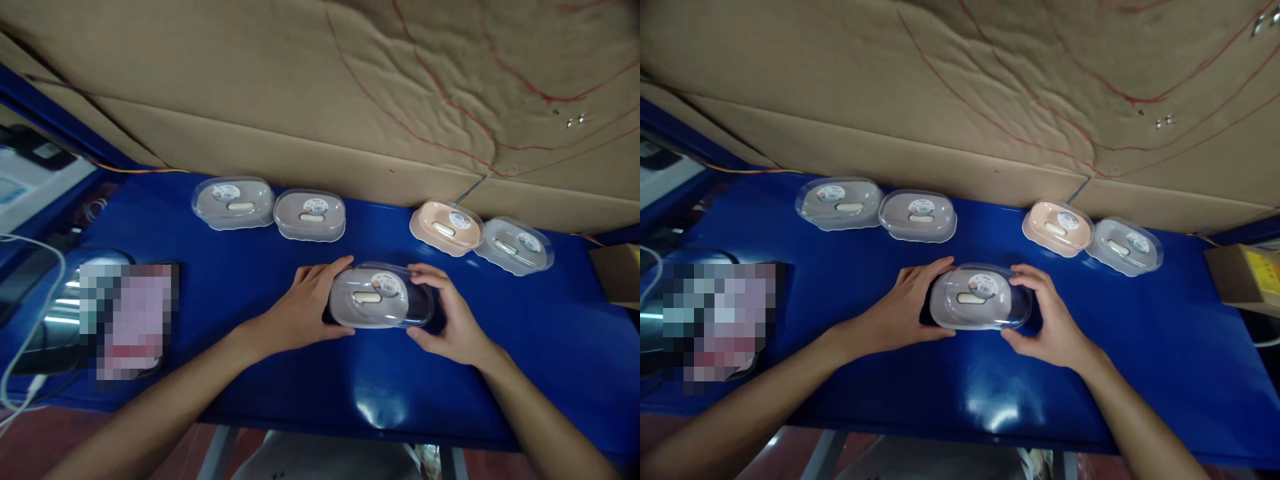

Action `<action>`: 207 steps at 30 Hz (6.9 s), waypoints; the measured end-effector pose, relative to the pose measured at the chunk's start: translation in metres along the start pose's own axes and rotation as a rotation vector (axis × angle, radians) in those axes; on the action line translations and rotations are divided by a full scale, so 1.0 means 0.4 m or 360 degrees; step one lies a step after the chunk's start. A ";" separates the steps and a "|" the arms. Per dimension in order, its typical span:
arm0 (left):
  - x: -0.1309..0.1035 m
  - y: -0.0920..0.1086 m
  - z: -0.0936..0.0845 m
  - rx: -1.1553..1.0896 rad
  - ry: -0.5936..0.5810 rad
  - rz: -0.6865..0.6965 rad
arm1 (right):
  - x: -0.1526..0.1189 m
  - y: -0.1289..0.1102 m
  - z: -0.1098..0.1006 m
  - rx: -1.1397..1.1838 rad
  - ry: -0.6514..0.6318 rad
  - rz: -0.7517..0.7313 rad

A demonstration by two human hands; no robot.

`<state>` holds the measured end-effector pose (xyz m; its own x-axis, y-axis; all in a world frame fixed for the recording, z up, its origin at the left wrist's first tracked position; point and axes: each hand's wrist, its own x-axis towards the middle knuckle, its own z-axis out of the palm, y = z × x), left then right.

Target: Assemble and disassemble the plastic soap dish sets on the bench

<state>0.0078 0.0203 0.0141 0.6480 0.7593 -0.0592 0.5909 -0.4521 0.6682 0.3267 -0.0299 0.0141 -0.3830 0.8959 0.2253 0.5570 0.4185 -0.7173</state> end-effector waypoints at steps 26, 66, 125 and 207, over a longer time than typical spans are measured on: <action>0.000 0.000 0.006 -0.0029 -0.0040 0.0103 | -0.007 -0.018 0.037 -0.0335 -0.0164 -0.0152; -0.006 -0.006 0.019 0.0323 0.0494 0.0338 | 0.076 0.036 -0.016 -0.1041 0.0008 0.0163; -0.040 0.065 0.057 -0.0051 -0.0183 0.0494 | -0.015 -0.054 -0.041 -0.0466 -0.0380 -0.0243; -0.089 0.082 0.101 0.0318 -0.0180 0.1086 | -0.041 -0.055 -0.070 -0.0505 -0.0699 0.0241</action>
<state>0.0233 -0.0404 0.0082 0.9436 0.2288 0.2393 0.1062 -0.8938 0.4358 0.3414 -0.0497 0.0447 -0.5146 0.8315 -0.2091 0.7980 0.3754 -0.4714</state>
